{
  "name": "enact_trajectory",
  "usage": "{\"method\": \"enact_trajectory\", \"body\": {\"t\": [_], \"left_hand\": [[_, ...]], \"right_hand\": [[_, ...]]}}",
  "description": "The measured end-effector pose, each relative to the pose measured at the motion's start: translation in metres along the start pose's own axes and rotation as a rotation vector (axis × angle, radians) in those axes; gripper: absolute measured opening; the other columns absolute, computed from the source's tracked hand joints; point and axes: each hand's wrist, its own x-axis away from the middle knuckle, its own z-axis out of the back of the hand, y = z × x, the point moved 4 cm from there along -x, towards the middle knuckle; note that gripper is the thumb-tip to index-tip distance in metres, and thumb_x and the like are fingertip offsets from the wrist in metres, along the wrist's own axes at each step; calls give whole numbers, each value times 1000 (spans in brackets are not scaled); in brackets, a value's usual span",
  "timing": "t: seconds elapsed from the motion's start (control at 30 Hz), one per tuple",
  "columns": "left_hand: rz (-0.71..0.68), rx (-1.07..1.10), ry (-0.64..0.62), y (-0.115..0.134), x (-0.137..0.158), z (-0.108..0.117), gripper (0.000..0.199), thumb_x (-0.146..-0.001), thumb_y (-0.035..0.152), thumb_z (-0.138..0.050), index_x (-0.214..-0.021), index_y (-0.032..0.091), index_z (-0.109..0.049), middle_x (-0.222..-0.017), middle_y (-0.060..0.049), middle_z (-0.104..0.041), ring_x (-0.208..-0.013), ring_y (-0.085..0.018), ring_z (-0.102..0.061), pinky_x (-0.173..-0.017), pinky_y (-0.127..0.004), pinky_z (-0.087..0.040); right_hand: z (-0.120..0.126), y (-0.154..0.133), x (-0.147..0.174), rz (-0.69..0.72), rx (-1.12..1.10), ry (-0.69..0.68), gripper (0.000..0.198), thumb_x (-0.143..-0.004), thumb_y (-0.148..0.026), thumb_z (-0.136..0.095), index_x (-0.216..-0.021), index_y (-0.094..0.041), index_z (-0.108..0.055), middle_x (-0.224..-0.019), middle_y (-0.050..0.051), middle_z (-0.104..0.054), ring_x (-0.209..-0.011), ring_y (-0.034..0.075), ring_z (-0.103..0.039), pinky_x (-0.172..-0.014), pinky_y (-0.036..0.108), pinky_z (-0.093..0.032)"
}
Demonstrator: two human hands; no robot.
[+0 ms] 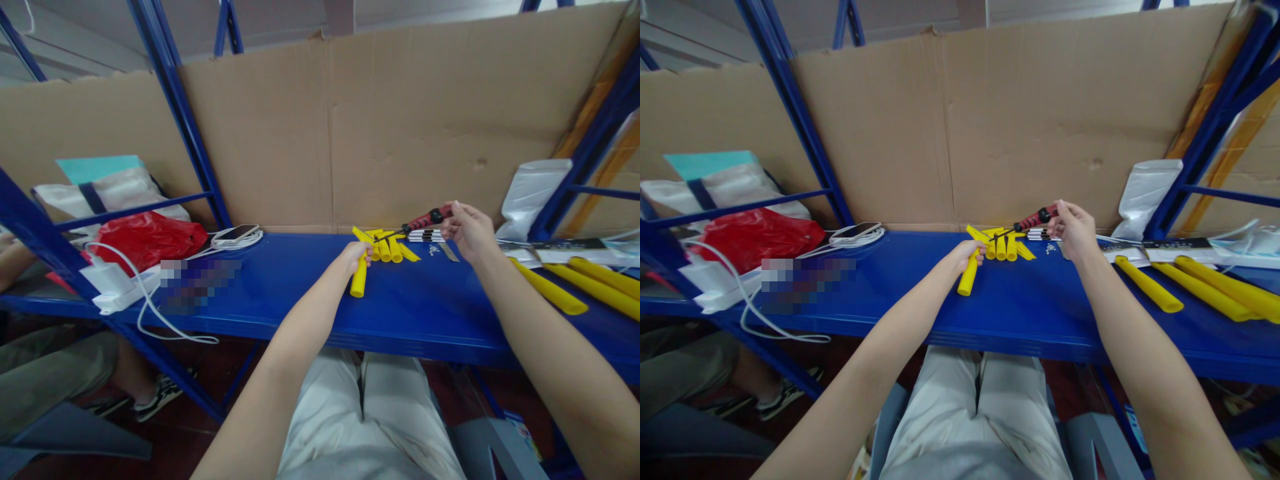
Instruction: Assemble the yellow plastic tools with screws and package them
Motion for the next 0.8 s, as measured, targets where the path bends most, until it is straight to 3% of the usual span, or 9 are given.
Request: {"method": "enact_trajectory", "body": {"t": [0.2,0.37,0.53,0.67,0.8], "left_hand": [[-24,-17,-14,-3,-7,3,3,-84,10,-48,-83,13,-49,-52,0,-45,-50,-9,-44,-50,-23,-32],[-42,-40,-20,-4,-12,5,3,-86,13,-47,-85,12,-50,-57,-3,-49,-56,-11,-48,-53,-25,-34],[-67,-72,-29,-4,-17,7,4,-87,16,-48,-84,13,-49,-57,-3,-49,-57,-12,-48,-53,-26,-34],[-107,-94,-44,-4,-19,8,8,-87,20,-51,-83,13,-49,-57,-3,-49,-57,-12,-49,-52,-26,-34],[-131,-110,-57,-3,-20,9,9,-87,20,-52,-82,13,-49,-55,-3,-48,-58,-12,-50,-53,-26,-34]], "right_hand": [[-6,-6,3,-46,-152,-71,23,-79,-38,-61,-71,-20,-50,-51,-5,-52,-40,7,-47,-39,19,-40],[-2,-4,3,-9,-147,20,29,-72,-37,-69,-67,-20,-47,-46,-7,-45,-35,6,-41,-33,18,-35],[-2,-3,4,-78,-148,67,31,-73,-35,-69,-61,-20,-43,-42,-7,-40,-34,7,-40,-32,19,-34],[-3,-4,6,-104,-149,31,26,-76,-37,-65,-65,-20,-49,-39,-7,-34,-33,7,-36,-32,19,-33],[-6,-5,6,-142,-221,-30,21,-80,-35,-61,-70,-19,-53,-45,-5,-40,-39,6,-41,-37,18,-37]]}}
